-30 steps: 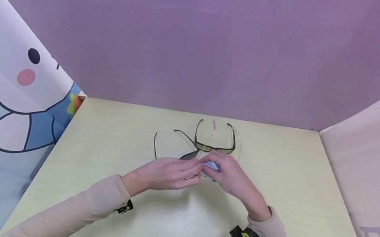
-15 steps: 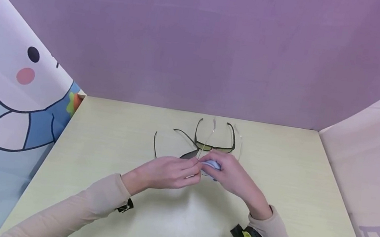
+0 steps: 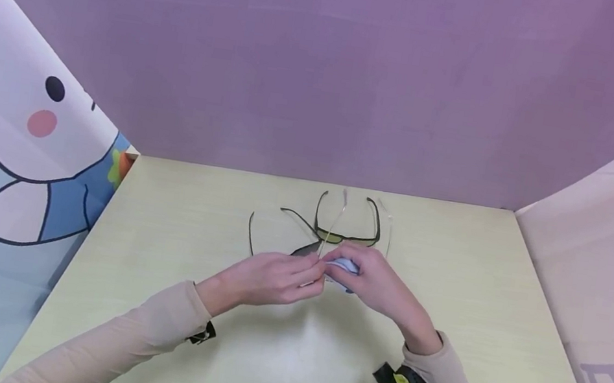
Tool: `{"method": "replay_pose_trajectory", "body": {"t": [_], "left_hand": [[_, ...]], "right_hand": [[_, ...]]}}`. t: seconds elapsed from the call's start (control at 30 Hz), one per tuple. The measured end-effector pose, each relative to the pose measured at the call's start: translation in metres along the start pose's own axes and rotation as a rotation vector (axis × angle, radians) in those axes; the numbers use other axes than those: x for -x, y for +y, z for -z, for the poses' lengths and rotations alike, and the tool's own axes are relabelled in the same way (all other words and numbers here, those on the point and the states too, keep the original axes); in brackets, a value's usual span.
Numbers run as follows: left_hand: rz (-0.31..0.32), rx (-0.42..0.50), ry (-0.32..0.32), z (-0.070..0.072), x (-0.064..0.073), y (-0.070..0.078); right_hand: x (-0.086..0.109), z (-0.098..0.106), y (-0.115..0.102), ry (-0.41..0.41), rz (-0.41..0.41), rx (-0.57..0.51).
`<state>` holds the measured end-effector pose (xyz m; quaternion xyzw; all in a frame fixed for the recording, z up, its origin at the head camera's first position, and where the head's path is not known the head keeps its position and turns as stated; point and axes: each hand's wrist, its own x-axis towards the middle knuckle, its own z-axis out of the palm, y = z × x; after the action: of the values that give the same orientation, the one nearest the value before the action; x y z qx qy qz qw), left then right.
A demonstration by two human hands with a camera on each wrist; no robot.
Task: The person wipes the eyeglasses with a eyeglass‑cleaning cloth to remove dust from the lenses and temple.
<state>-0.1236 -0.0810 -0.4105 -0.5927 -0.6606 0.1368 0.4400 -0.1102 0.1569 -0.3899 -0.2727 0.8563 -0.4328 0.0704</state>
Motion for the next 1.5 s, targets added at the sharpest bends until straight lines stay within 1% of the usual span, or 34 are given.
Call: {"method": "replay_pose_trajectory", "body": {"t": [0.13, 0.2, 0.27, 0.33, 0.4, 0.5, 0.57, 0.6, 0.67, 0.8, 0.87, 1.03, 1.17, 1.23, 1.3, 1.4, 1.47, 1.5], "left_hand": [[-0.001, 0.015, -0.015, 0.0, 0.001, 0.003], [0.001, 0.023, -0.022, 0.0, 0.002, 0.003], [0.005, 0.031, -0.025, 0.0, 0.003, 0.004], [0.008, 0.035, -0.029, 0.0, 0.004, 0.003], [0.01, 0.033, -0.03, 0.0, 0.005, 0.003], [0.009, 0.023, -0.032, 0.0, 0.006, 0.001], [0.011, 0.02, -0.028, 0.0, 0.007, 0.001], [0.011, 0.019, -0.027, 0.001, 0.007, 0.0], [0.012, 0.015, -0.02, 0.0, 0.008, 0.0], [0.011, 0.003, 0.002, -0.001, 0.008, -0.001], [0.006, -0.006, 0.011, -0.001, 0.007, -0.001], [-0.001, -0.014, 0.008, -0.001, 0.006, -0.001], [0.006, -0.003, -0.006, -0.002, 0.008, 0.001], [0.009, 0.008, -0.01, -0.002, 0.008, 0.002], [0.013, 0.017, -0.01, -0.003, 0.009, 0.002], [0.021, 0.03, -0.001, -0.003, 0.008, 0.001], [0.025, 0.032, 0.007, -0.003, 0.008, 0.001], [0.028, 0.035, 0.011, -0.003, 0.007, 0.0]], "right_hand": [[0.001, -0.001, 0.004, 0.004, -0.004, 0.057], [0.002, -0.002, 0.007, 0.016, -0.008, 0.05], [0.004, 0.0, 0.008, 0.054, -0.023, 0.026], [0.006, 0.003, 0.01, 0.128, -0.037, 0.0], [0.008, 0.007, 0.012, 0.23, -0.055, -0.017], [0.012, 0.015, 0.016, 0.375, -0.069, 0.0], [0.014, 0.02, 0.018, 0.428, -0.081, 0.025], [0.015, 0.021, 0.019, 0.432, -0.086, 0.036], [0.017, 0.022, 0.022, 0.39, -0.095, 0.064], [0.018, 0.016, 0.025, 0.212, -0.121, 0.084], [0.018, 0.012, 0.025, 0.15, -0.134, 0.105], [0.015, 0.008, 0.023, 0.091, -0.168, 0.197], [0.013, 0.009, 0.021, 0.058, -0.189, 0.257], [0.013, 0.008, 0.021, 0.055, -0.196, 0.271], [0.013, 0.008, 0.022, 0.073, -0.193, 0.261], [0.014, 0.007, 0.022, 0.14, -0.182, 0.21], [0.013, 0.007, 0.021, 0.176, -0.177, 0.206], [0.012, 0.007, 0.02, 0.179, -0.182, 0.214]]}}
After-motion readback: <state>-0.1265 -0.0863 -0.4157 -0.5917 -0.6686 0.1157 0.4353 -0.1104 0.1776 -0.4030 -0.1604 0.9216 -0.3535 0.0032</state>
